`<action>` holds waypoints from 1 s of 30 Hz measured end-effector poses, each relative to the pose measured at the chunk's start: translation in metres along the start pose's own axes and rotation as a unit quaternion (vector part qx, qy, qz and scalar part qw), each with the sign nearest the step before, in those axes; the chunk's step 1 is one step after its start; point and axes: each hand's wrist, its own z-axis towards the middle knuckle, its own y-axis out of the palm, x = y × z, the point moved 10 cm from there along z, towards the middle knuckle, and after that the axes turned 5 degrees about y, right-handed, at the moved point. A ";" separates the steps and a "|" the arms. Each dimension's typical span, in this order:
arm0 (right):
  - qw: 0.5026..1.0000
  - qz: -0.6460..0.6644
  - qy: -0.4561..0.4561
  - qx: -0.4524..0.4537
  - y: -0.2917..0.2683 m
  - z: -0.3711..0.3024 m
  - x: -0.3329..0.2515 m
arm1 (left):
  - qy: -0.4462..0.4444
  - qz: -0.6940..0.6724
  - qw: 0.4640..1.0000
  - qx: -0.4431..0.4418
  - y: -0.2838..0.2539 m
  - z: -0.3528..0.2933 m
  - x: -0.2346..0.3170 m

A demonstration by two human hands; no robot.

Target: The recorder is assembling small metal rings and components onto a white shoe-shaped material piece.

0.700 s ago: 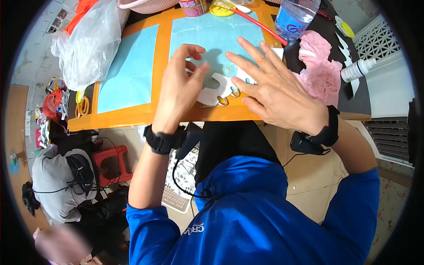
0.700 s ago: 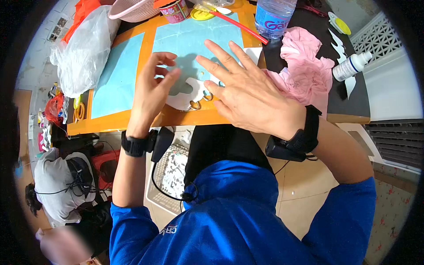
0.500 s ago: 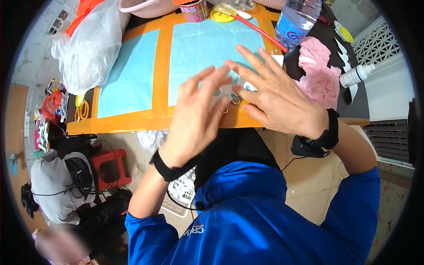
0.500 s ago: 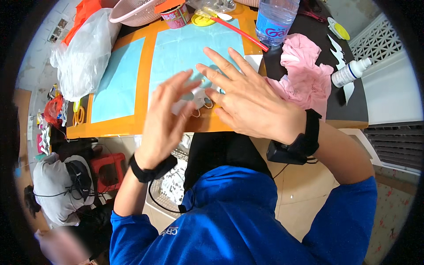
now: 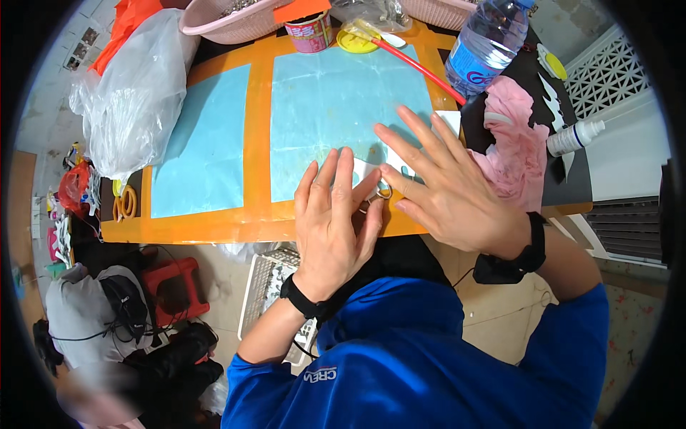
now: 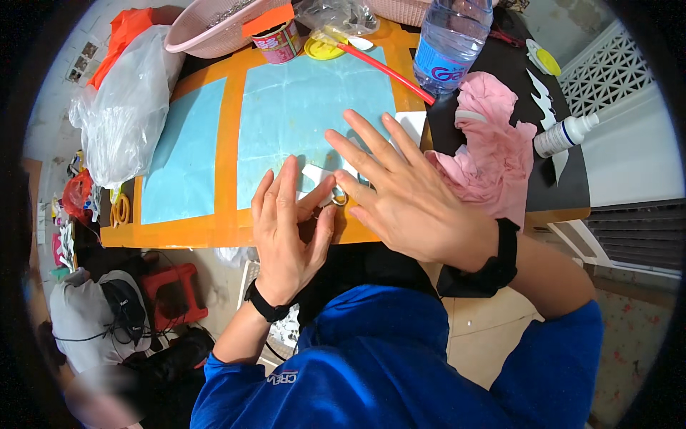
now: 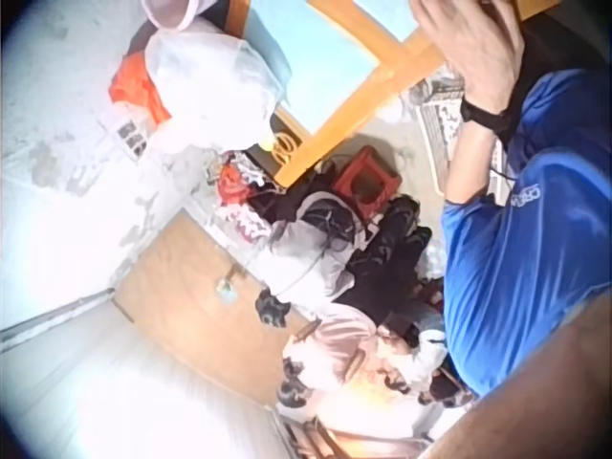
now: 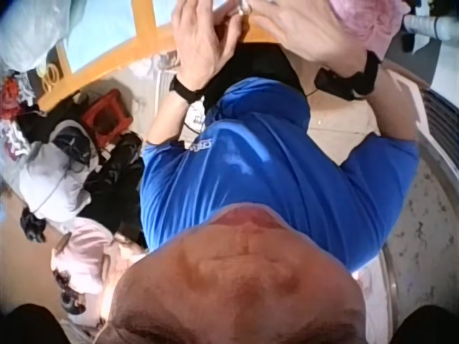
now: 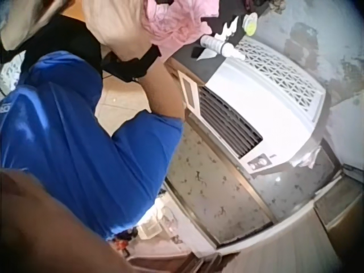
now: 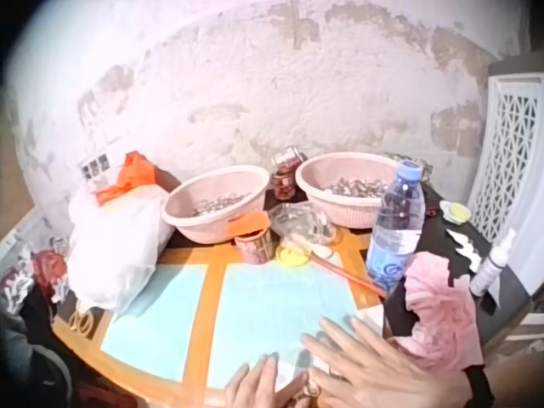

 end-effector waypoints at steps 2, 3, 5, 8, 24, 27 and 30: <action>1.000 0.012 0.021 -0.009 0.005 -0.006 0.002 | -0.014 -0.008 1.000 0.008 -0.001 0.001 -0.002; 0.999 0.020 0.031 -0.014 0.007 -0.007 0.003 | -0.021 -0.014 1.000 0.011 0.000 0.000 -0.004; 0.999 0.016 0.037 -0.014 0.010 -0.010 0.002 | -0.036 -0.021 0.999 0.013 0.000 0.001 -0.006; 0.999 0.003 0.036 -0.025 0.011 -0.010 0.000 | -0.060 -0.032 0.998 0.008 0.000 0.002 -0.008; 0.999 -0.041 -0.008 0.008 0.000 -0.002 -0.008 | -0.022 0.006 0.999 0.025 -0.008 0.004 0.000; 0.999 -0.009 -0.040 -0.012 -0.004 0.005 -0.008 | -0.016 0.006 1.000 0.023 -0.010 0.001 0.002; 0.997 -0.019 -0.061 -0.037 -0.004 0.010 -0.009 | -0.010 0.002 0.999 0.044 -0.013 -0.003 -0.001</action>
